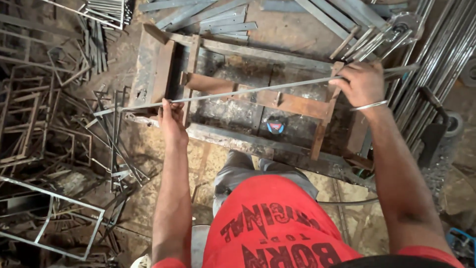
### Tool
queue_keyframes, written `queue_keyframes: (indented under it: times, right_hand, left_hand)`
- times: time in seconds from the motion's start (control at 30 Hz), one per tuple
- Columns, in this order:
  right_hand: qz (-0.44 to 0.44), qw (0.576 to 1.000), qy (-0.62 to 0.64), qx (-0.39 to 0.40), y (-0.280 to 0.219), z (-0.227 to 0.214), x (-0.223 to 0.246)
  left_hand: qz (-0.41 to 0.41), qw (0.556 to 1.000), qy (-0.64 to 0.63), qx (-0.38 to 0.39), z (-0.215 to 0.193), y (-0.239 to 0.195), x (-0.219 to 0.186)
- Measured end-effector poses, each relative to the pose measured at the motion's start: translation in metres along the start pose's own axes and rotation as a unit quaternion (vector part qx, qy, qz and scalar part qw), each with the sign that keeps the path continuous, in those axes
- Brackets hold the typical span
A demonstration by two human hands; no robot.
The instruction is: The person positions metal rods across a metal frame and welds their joints using a welding torch. They then place metal plates onto the frame and weld them onto the structure.
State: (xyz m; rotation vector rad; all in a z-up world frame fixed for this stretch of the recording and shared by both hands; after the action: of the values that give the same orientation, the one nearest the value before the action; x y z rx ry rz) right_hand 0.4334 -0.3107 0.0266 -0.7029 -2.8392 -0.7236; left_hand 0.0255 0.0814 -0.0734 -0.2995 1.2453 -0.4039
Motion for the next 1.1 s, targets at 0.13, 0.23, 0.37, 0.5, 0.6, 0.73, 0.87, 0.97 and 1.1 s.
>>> queue_keyframes:
  times: [0.13, 0.23, 0.37, 0.5, 0.6, 0.73, 0.87, 0.97, 1.1]
  right_hand:
    - [0.008, 1.0, 0.019, -0.014, -0.009, 0.005, 0.001]
    - [0.016, 1.0, 0.026, -0.004, -0.005, 0.007, -0.003]
    - [0.021, 1.0, 0.023, 0.001, -0.009, 0.006, 0.002]
    - [0.02, 0.999, 0.031, 0.006, -0.007, 0.005, 0.0]
    - [0.03, 0.999, -0.008, 0.04, -0.007, 0.007, -0.011]
    - [0.033, 0.997, 0.001, 0.068, -0.015, 0.022, -0.016]
    - [0.005, 0.999, 0.038, 0.012, -0.019, 0.031, -0.002]
    - [0.022, 0.999, 0.036, 0.017, -0.019, 0.034, 0.001]
    - [0.04, 0.997, 0.042, 0.044, -0.014, 0.033, 0.003]
  left_hand:
    - [0.008, 0.997, 0.058, -0.044, -0.014, 0.001, 0.007]
    - [0.023, 0.998, 0.054, -0.018, -0.01, 0.008, 0.002]
    - [-0.017, 0.999, 0.035, 0.011, -0.006, -0.01, 0.002]
    - [-0.035, 0.999, 0.005, 0.011, 0.007, -0.019, -0.005]
    - [-0.021, 1.0, 0.0, 0.009, 0.005, -0.012, -0.007]
    - [-0.004, 0.999, 0.044, 0.002, -0.008, 0.0, 0.01]
    - [-0.037, 0.993, 0.094, -0.066, -0.023, 0.004, 0.039]
    - [-0.025, 0.988, 0.132, -0.08, -0.027, 0.008, 0.044]
    - [-0.013, 0.986, 0.159, -0.051, -0.029, 0.009, 0.039]
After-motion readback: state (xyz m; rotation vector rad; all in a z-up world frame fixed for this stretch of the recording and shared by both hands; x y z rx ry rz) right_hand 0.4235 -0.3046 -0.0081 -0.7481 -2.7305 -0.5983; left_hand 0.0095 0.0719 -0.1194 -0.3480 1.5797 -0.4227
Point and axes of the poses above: each hand's wrist, its own y-axis towards the middle knuckle, its own z-axis out of the palm, x = y × z, the point moved 9 cm from there along y, towards the middle knuckle, and after that the axes turned 11 degrees about -x, right-handed, at the moved point
